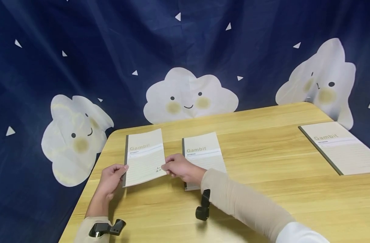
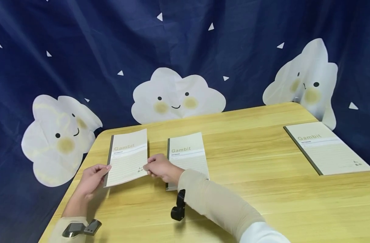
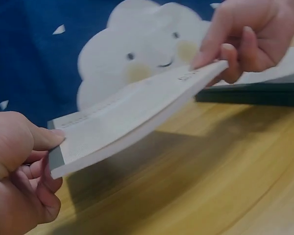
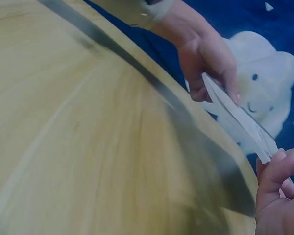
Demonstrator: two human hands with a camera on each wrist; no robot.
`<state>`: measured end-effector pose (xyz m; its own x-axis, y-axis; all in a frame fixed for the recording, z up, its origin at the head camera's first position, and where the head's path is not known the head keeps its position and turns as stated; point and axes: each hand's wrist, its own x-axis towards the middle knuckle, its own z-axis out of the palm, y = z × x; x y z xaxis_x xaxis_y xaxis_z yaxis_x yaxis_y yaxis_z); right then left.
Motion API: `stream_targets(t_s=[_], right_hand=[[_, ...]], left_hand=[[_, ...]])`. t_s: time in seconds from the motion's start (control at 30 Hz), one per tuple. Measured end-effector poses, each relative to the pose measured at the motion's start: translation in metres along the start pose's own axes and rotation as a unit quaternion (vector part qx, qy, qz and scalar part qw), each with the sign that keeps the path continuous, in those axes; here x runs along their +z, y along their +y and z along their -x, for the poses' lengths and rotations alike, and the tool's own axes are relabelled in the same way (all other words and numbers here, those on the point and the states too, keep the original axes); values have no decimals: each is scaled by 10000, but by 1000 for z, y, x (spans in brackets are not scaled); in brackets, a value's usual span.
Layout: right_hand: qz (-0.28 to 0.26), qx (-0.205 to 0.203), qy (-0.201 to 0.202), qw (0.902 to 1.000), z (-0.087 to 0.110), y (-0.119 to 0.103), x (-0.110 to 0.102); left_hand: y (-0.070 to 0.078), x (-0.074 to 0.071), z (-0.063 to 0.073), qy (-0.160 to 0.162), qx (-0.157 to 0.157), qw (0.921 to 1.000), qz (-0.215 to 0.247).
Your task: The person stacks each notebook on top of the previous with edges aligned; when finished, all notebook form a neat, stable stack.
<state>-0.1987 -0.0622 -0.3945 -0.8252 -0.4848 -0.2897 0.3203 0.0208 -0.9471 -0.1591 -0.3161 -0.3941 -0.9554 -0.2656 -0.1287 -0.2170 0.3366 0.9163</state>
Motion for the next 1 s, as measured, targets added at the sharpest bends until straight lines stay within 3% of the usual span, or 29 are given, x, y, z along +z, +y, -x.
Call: stream_targets(t_s=[0.2, 0.4, 0.63, 1.0], right_hand=[[-57, -22, -29, 10000, 14, -5, -33], [34, 5, 82, 10000, 29, -4, -65], [310, -47, 266, 9992, 50, 2, -99], [371, -307, 114, 9988, 87, 17, -139]], left_hand=[[11, 32, 0, -60, 228, 9992, 318], [18, 67, 1, -318, 282, 9965, 723], [27, 102, 5, -577, 445, 9956, 592], [32, 146, 15, -1230, 544, 9904, 330]])
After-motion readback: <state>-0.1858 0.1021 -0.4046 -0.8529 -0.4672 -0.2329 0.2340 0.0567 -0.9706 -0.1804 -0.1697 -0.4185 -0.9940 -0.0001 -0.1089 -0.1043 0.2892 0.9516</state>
